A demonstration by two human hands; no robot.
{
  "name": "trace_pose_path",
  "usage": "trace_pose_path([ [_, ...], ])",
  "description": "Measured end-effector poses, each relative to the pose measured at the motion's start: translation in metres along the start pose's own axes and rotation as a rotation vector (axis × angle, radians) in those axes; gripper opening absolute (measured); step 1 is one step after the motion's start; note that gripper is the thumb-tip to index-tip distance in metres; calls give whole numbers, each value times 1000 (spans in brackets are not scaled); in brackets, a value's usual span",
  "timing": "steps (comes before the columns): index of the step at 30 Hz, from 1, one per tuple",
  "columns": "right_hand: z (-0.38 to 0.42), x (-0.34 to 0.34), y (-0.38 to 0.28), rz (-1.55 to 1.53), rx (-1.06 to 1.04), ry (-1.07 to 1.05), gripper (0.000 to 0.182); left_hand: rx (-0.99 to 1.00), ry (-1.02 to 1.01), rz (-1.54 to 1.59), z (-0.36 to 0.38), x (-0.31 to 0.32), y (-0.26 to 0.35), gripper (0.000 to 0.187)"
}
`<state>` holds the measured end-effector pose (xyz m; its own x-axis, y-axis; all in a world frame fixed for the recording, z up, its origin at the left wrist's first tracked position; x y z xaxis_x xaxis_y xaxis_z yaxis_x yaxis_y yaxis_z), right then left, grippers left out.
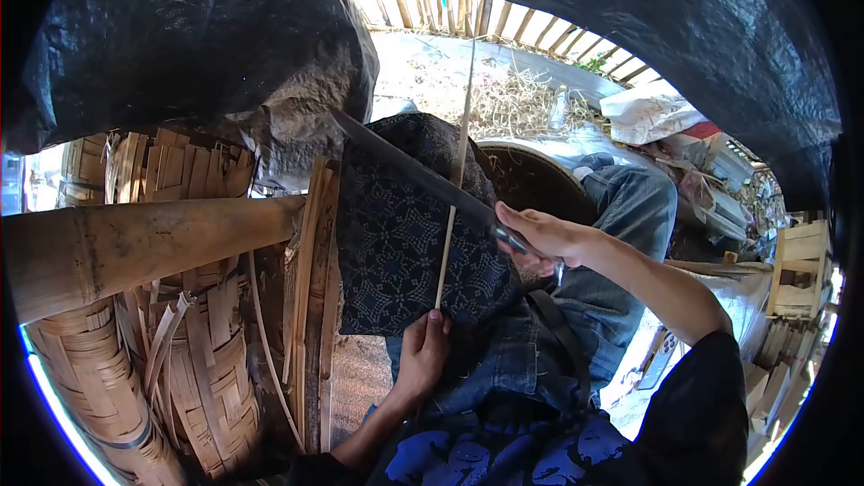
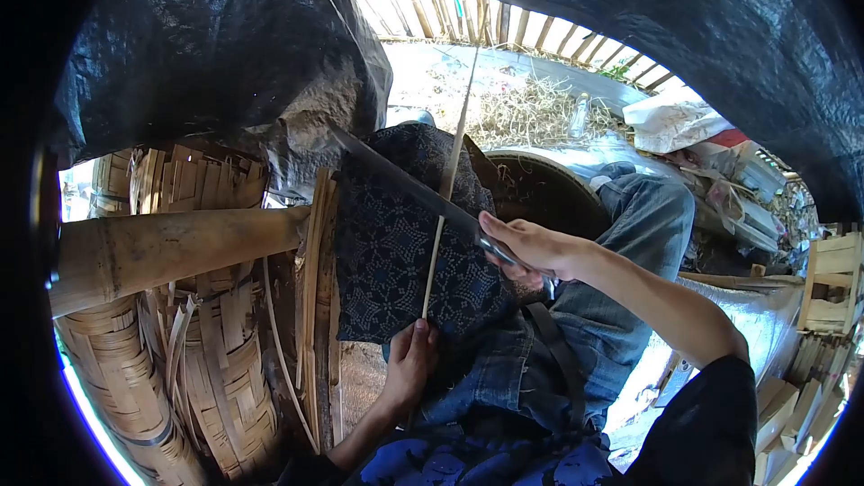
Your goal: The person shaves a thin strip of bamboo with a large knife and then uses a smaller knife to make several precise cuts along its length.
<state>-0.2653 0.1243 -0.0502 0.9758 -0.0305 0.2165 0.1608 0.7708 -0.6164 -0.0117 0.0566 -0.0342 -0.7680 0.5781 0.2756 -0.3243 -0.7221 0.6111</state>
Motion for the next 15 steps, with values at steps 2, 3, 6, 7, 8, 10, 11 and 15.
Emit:
trace_pose_path([
  [2, -12, -3, 5, -33, -52, 1, 64, -2, -22, 7, 0, -1, -1, 37],
  [3, -14, -3, 6, -33, -54, 2, 64, 3, -24, 9, 0, -1, -1, 37],
  [6, -4, -6, -4, 821, -521, 417, 62, -11, -12, 36, 2, -1, 1, 37],
  [7, 6, -2, -10, 824, -521, 409, 62, -22, -2, 51, 3, -2, 3, 38],
  [8, 18, 4, -13, 920, -494, 416, 59, -23, 1, 55, 3, -3, 4, 38],
  [10, 30, 13, -5, 1141, -494, 498, 53, -24, -3, 77, 2, -3, 5, 38],
  [11, 33, 18, 0, 1142, -492, 497, 53, -25, -5, 79, 2, -4, 5, 38],
  [15, 38, 26, 19, 1259, -454, 619, 55, -29, -16, 68, 2, -5, 3, 37],
])
Point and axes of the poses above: each hand's wrist, its own z-axis away from the middle knuckle, its own x-axis out of the palm, y = z × x, the point moved 1 cm from there along -z, towards the middle knuckle, and after that the axes turned 14 degrees about z, right-handed, at the moved point
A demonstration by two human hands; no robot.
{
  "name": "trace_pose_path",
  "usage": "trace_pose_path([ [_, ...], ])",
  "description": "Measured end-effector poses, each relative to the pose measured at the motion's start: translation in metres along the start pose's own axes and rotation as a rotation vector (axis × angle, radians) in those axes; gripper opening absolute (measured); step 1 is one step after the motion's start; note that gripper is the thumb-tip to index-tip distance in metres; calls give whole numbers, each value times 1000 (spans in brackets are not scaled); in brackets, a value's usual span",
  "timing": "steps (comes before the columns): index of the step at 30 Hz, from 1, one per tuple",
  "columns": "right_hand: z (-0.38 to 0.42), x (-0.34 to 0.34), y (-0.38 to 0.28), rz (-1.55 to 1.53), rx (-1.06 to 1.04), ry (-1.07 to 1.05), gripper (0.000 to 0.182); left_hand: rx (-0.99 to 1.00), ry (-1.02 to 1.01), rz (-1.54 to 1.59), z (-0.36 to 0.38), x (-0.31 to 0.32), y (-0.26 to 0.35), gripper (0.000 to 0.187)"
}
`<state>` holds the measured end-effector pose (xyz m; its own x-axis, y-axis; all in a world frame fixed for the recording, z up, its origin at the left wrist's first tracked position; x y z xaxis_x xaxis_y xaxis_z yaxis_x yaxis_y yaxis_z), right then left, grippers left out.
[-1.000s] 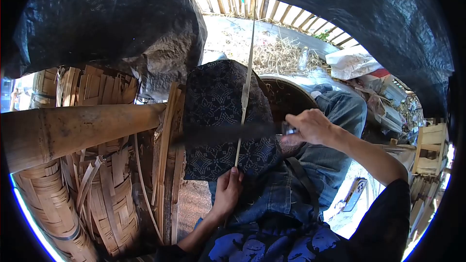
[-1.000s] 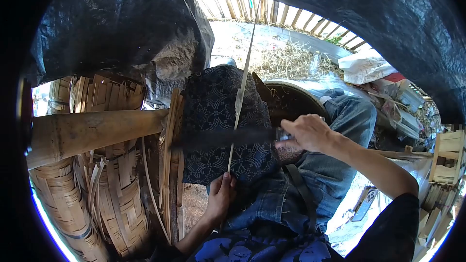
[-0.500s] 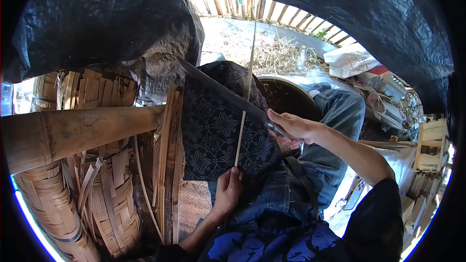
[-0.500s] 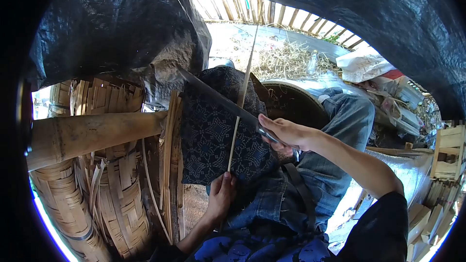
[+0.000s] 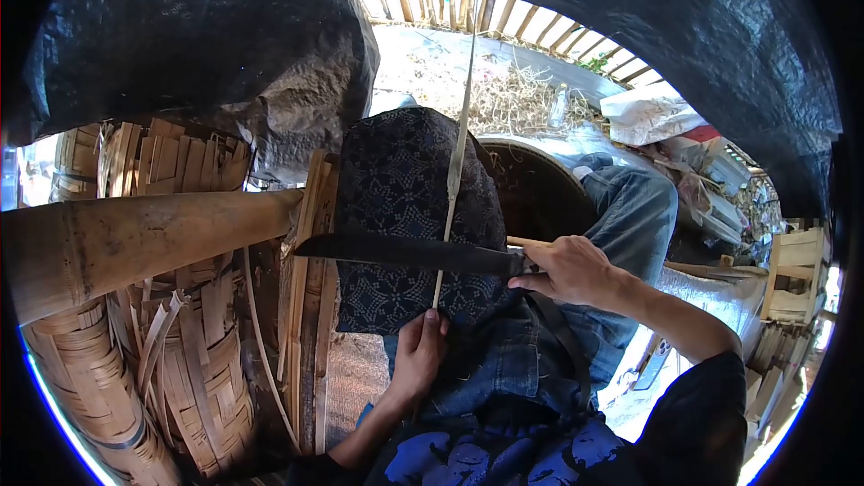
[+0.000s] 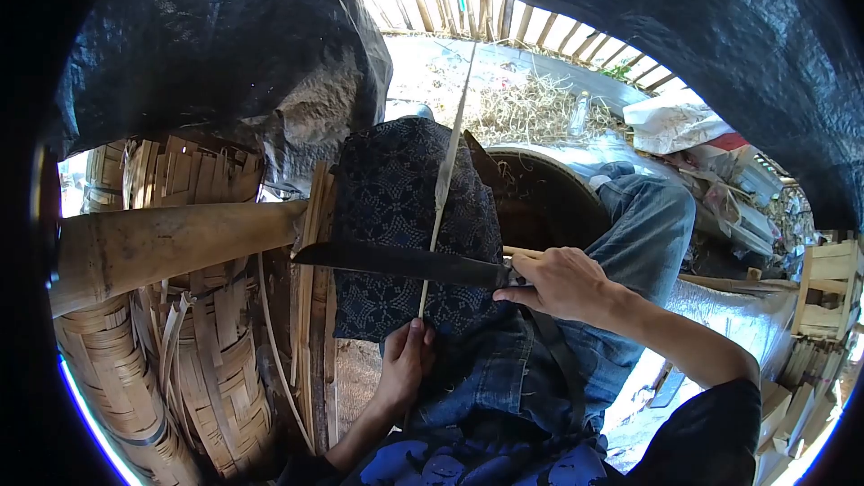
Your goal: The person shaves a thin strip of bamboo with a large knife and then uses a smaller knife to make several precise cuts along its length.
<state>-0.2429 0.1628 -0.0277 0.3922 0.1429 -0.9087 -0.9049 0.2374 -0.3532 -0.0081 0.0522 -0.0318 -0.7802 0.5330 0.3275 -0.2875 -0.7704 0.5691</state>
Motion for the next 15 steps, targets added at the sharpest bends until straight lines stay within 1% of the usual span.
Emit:
trace_pose_path([
  [2, 4, -2, 2, 1, -23, -160, 57, 6, 4, -4, 0, 0, -1, 37],
  [3, 4, -2, 4, 1, -22, -160, 57, 13, -7, 5, 0, 0, -1, 37],
  [5, 4, -4, 10, 155, -97, -156, 56, 21, -24, 11, -1, 0, -1, 37],
  [6, 1, -2, 16, 157, -96, -153, 56, 22, -12, 3, -1, 0, -3, 37],
  [8, -10, -1, 36, 123, 192, -177, 49, 24, 4, -1, -2, 1, -5, 37],
  [9, -17, -13, 41, 95, 167, -103, 48, 31, 27, -18, -3, 3, -6, 37],
  [10, -17, -11, 40, 97, 167, -101, 48, 41, 50, -36, -5, 4, -5, 36],
  [12, -20, -2, 39, 114, 92, -17, 53, 29, 45, -27, -2, 5, 1, 36],
  [14, -19, 0, 37, 65, 106, -20, 53, -5, 41, -22, 3, 4, 4, 36],
  [15, -19, -2, 36, -31, 133, -63, 54, -22, 29, -11, 3, 3, 5, 35],
])
Point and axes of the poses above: each hand's wrist, its own z-axis away from the middle knuckle, its own x-axis out of the palm, y = z × x, the point moved 1 cm from there along -z, towards the middle knuckle, and after that the axes turned 14 degrees about z, right-handed, at the moved point
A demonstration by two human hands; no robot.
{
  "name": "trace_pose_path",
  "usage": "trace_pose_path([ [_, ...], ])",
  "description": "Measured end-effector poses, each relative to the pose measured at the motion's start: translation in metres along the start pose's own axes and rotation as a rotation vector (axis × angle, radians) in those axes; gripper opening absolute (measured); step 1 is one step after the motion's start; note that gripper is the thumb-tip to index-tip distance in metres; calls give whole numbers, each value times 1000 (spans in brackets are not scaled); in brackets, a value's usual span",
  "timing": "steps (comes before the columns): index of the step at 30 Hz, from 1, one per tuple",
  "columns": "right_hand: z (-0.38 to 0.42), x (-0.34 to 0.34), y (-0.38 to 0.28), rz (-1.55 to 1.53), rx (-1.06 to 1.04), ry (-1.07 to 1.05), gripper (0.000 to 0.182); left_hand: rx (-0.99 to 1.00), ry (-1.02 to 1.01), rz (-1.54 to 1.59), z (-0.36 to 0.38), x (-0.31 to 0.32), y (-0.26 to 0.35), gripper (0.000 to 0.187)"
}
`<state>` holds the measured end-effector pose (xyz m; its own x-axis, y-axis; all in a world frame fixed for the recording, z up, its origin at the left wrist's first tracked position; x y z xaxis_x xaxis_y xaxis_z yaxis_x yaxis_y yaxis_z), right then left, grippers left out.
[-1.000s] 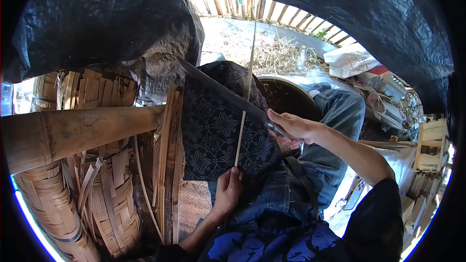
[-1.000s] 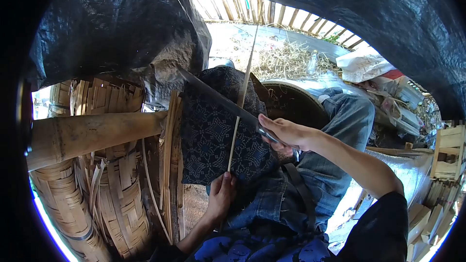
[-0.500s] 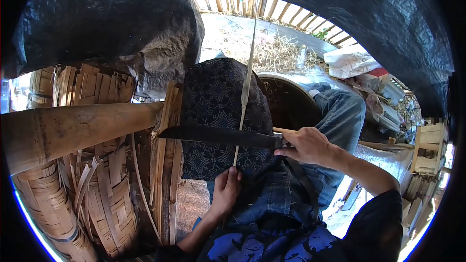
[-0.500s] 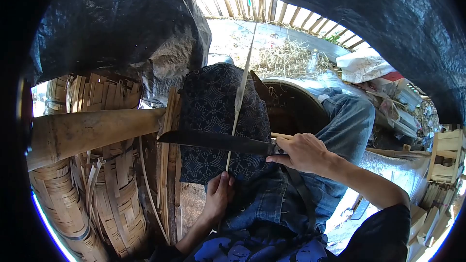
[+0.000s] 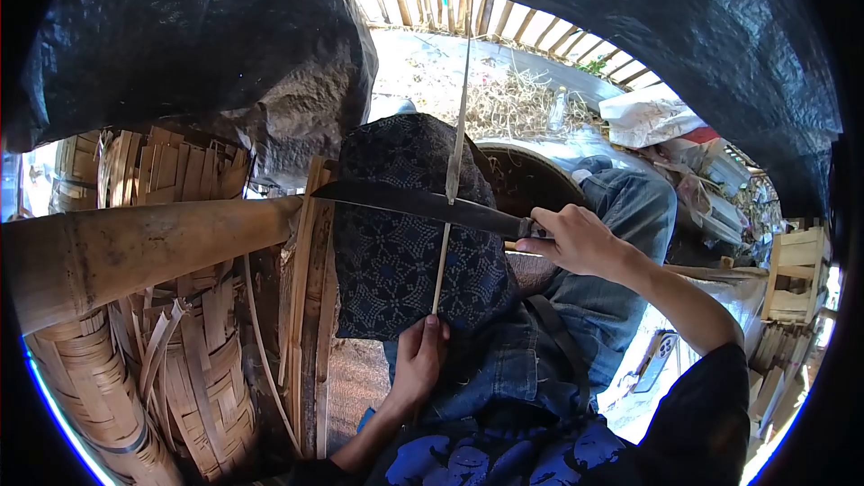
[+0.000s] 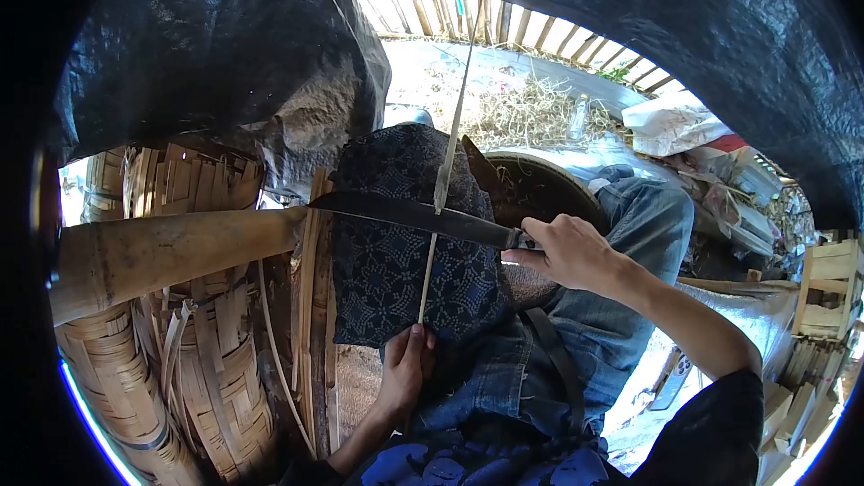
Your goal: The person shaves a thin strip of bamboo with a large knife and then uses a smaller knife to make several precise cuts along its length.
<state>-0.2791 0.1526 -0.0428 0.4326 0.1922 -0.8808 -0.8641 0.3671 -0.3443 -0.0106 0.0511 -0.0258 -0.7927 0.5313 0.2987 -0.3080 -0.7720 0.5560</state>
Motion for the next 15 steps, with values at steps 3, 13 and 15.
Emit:
trace_pose_path([
  [3, 1, -11, -7, -86, 5, -130, 54, -58, -23, 28, 1, -5, 9, 34],
  [13, 11, -4, -8, -886, 13, -564, 33, -50, 15, -61, 36, -22, 24, 17],
  [15, 14, 2, 4, -1051, -5, -657, 31, -26, 10, -119, 33, -26, 22, 16],
])
Point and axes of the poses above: each hand's wrist, its own z-axis away from the middle knuckle, its own x-axis out of the palm, y = z × x, the point moved 1 cm from there along -z, towards the middle knuckle, and after that the axes turned 14 degrees about z, right-handed, at the moved point
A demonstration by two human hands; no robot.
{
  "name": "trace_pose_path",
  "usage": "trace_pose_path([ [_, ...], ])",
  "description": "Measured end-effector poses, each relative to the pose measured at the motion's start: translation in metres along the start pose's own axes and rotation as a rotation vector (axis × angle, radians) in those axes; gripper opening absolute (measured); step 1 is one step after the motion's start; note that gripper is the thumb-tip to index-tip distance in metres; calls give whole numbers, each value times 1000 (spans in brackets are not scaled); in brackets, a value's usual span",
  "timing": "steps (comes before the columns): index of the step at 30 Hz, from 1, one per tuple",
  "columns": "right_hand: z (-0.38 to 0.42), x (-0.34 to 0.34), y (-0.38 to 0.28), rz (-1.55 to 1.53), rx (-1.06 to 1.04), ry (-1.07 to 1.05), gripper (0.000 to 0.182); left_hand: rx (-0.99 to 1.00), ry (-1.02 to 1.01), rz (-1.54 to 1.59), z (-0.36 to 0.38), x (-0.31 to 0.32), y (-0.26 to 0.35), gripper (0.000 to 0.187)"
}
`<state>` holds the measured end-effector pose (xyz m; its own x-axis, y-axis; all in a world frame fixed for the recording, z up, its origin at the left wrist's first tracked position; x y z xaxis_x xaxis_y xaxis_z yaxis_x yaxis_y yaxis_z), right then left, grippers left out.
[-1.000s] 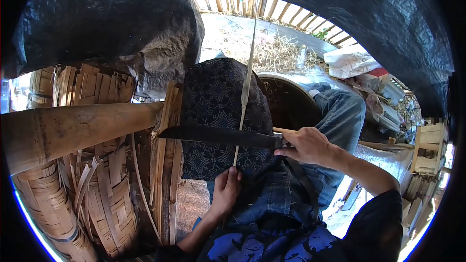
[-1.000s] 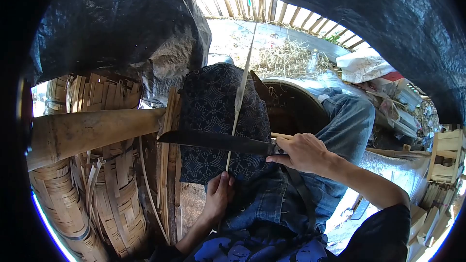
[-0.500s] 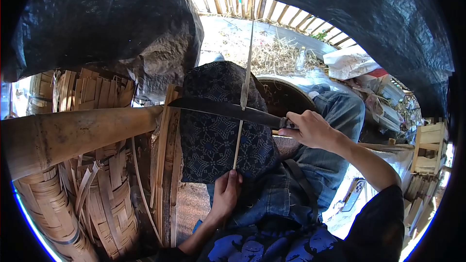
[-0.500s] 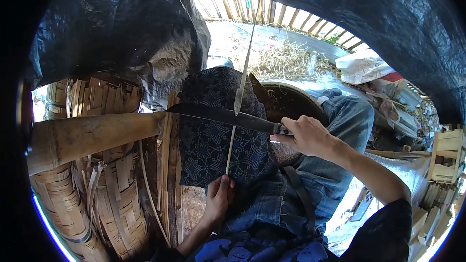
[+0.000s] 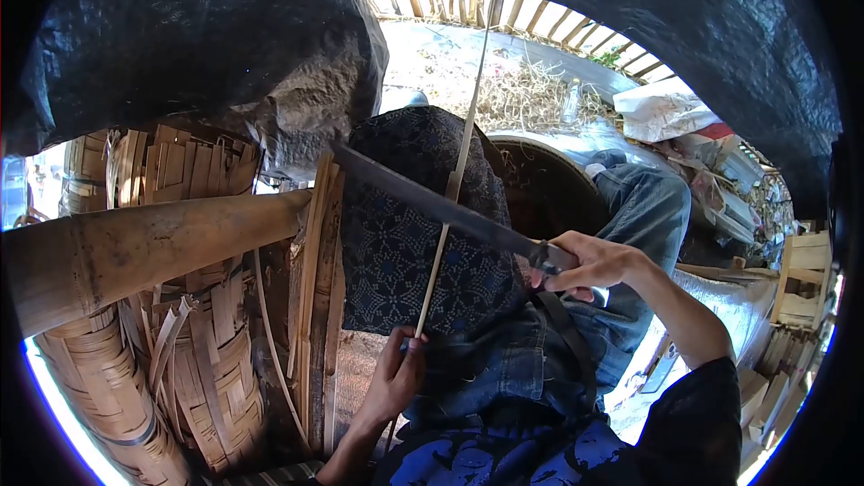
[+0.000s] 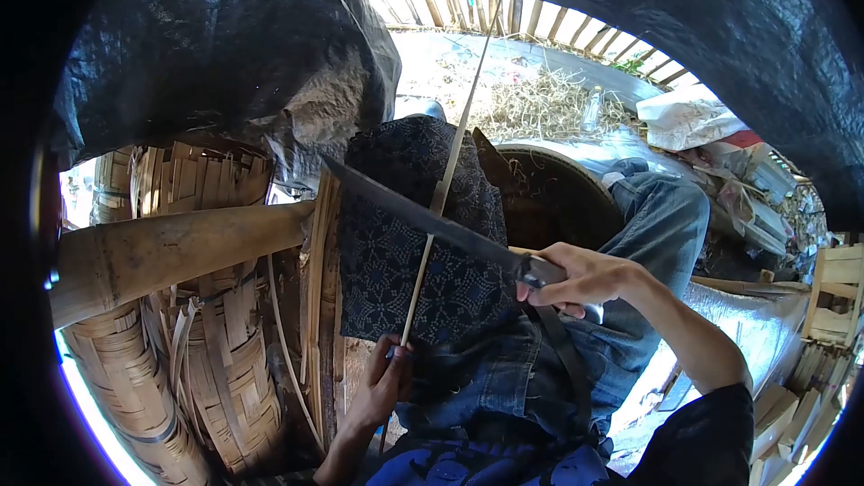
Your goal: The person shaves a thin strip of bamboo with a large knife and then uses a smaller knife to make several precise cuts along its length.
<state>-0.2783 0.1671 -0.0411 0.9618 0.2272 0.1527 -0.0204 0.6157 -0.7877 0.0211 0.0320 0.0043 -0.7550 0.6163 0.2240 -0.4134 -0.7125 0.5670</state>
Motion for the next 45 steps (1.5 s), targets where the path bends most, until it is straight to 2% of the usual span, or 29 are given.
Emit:
trace_pose_path([
  [4, 7, -20, 21, -108, 4, 124, 30, 29, 19, -75, 2, -11, -8, 15],
  [6, 10, -38, 14, -268, 52, 158, 25, 59, 39, -163, 3, -18, -10, 17],
  [7, 9, -44, 8, -144, 169, 227, 25, 89, 61, -253, 3, -21, -10, 18],
  [8, 8, -43, 3, -146, 168, 225, 25, 87, 62, -255, 5, -19, -7, 18],
  [10, 5, -46, -4, 61, 319, 473, 19, 183, 168, -498, 8, -11, 5, 21],
  [11, 2, -52, 3, 290, 348, 498, 25, 180, 173, -496, 9, -8, 7, 21],
  [12, -1, -50, 10, 290, 350, 493, 25, 196, 177, -514, 9, -5, 8, 22],
  [14, -2, -43, 17, 925, 119, 932, 27, 212, 181, -534, 6, -6, 7, 24],
  [15, -1, -39, 16, 930, 119, 965, 31, 164, 169, -456, 3, -10, 2, 25],
  [16, 1, -38, 18, 926, 123, 960, 31, 113, 156, -377, 2, -13, -1, 27],
  [19, 7, -32, 16, 821, 94, 908, 31, 121, 159, -407, -4, -11, 4, 31],
  [21, 8, -23, 2, 730, 232, 728, 28, 125, 195, -517, -8, 4, 21, 29],
  [22, 8, -18, 6, 731, 227, 729, 28, 132, 228, -631, -11, 11, 29, 27],
  [23, 9, -13, 10, 829, 127, 798, 27, 134, 232, -632, -14, 14, 32, 27],
  [24, 9, -11, 12, 925, 25, 865, 25, 280, 275, -789, -17, 17, 36, 22],
  [25, 10, -12, 5, 818, 75, 815, 24, 427, 315, -944, -19, 21, 39, 18],
  [26, 12, -12, 3, 817, 73, 813, 24, 425, 317, -945, -24, 25, 40, 18],
  [28, 14, -11, 3, 752, 135, 718, 25, 756, 362, -927, -37, 29, 38, 13],
  [29, 15, -8, 6, 752, 136, 716, 25, 753, 362, -927, -42, 29, 33, 13],
  [31, 17, -1, 9, 824, 44, 774, 25, 909, 336, -1040, -53, 27, 22, 13],
  [32, 18, -2, 9, 826, 42, 774, 25, 912, 338, -1038, -58, 24, 15, 13],
  [34, 20, -3, 8, 731, 72, 625, 26, 1031, 401, -1073, -61, 19, 3, 15],
  [38, 20, 6, 8, 652, 40, 601, 30, 1058, 419, -1048, -63, 20, -2, 14],
  [41, 15, 2, 6, 723, -13, 703, 31, 1037, 427, -1033, -64, 23, -2, 13],
  [43, 11, -7, 3, 670, 131, 817, 35, 1081, 408, -1032, -65, 22, -2, 13],
  [45, 9, -14, 6, 748, 132, 836, 38, 1087, 410, -1020, -66, 21, -4, 14],
])
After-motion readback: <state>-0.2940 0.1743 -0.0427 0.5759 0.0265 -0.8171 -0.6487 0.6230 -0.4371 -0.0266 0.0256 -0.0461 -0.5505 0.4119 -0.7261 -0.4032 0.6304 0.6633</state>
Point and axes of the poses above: each hand's wrist, its own z-axis away from the middle knuckle, its own x-axis out of the palm, y = z × x, the point moved 1 cm from there along -z, towards the middle knuckle, and after that the axes turned 14 degrees about z, right-handed, at the moved point
